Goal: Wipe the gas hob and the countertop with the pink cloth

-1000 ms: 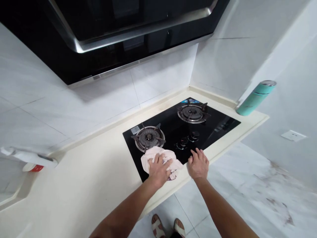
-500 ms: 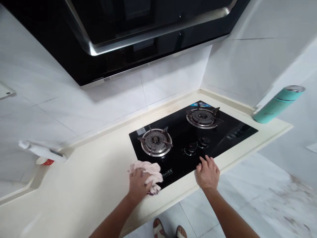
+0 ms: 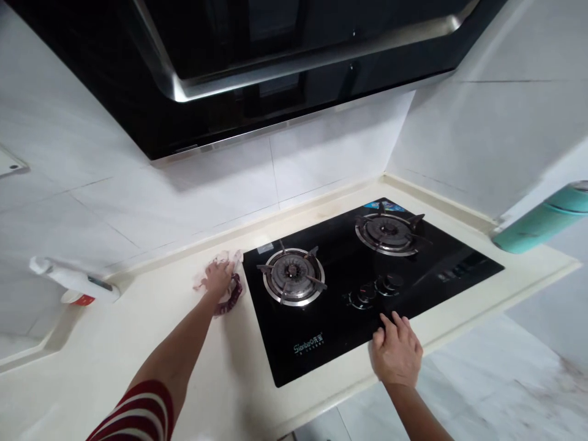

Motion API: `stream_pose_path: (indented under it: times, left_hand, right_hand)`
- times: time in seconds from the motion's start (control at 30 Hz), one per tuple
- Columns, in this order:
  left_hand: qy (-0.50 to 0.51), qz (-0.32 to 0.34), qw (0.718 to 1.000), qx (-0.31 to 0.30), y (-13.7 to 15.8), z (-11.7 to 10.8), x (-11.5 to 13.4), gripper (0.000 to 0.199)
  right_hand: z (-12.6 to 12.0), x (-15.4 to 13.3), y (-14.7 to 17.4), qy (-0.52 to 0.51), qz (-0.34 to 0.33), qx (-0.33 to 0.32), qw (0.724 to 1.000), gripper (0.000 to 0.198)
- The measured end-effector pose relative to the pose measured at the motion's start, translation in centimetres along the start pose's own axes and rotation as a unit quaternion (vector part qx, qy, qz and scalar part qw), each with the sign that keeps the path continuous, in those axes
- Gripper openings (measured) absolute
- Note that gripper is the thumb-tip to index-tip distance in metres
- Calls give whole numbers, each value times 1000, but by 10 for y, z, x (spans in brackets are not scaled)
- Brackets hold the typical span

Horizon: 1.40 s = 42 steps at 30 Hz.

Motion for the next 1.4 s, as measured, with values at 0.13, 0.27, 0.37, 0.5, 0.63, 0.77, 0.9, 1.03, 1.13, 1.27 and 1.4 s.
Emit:
stream_pose_path:
  times: [0.13, 0.27, 0.37, 0.5, 0.63, 0.77, 0.9, 1.03, 1.13, 1.27, 1.4]
  left_hand:
    - [-14, 37, 999, -21, 20, 24, 21, 44]
    - [-23, 90, 995, -43, 74, 34, 28, 39]
    - [-22, 160, 986, -41, 136, 39, 32, 33]
    - [9, 242, 970, -32, 224, 50, 34, 29]
    - [42, 297, 953, -39, 290, 63, 30, 32]
    - [135, 321, 936, -56, 321, 61, 22, 23]
    - [428, 159, 875, -159, 300, 45, -5, 35]
    - [654, -43, 711, -256, 256, 32, -28, 55]
    - [616, -83, 756, -203, 216, 12, -64, 62]
    - [475, -126, 869, -53, 192, -16, -134, 56]
    - [344, -92, 933, 58, 206, -29, -152, 50]
  right_hand:
    - [-3, 0, 0, -1, -1, 6, 1000, 46]
    - [-4, 2, 1, -3, -2, 13, 1000, 45]
    - [-2, 4, 2, -7, 1, 16, 1000, 44]
    - [-2, 6, 2, -20, 4, 23, 1000, 45]
    - [-2, 6, 3, -26, 7, 18, 999, 46]
    - [-4, 5, 3, -22, 12, 17, 1000, 45]
    - [-5, 4, 3, -21, 10, 16, 1000, 45]
    - [-5, 5, 3, -20, 16, 10, 1000, 45]
    - [-4, 7, 3, -22, 20, 6, 1000, 45]
    - [-3, 7, 3, -29, 25, -5, 999, 46]
    - [-6, 5, 4, -30, 28, 2, 999, 49]
Point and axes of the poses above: each hand's wrist, its own y-axis away from the middle knuckle, its own z-axis out of the palm, x = y × z, the point moved 8 cm from there along -y, towards the middle knuckle, and after that the axes turned 7 degrees about -x, right-handed, at the moved point
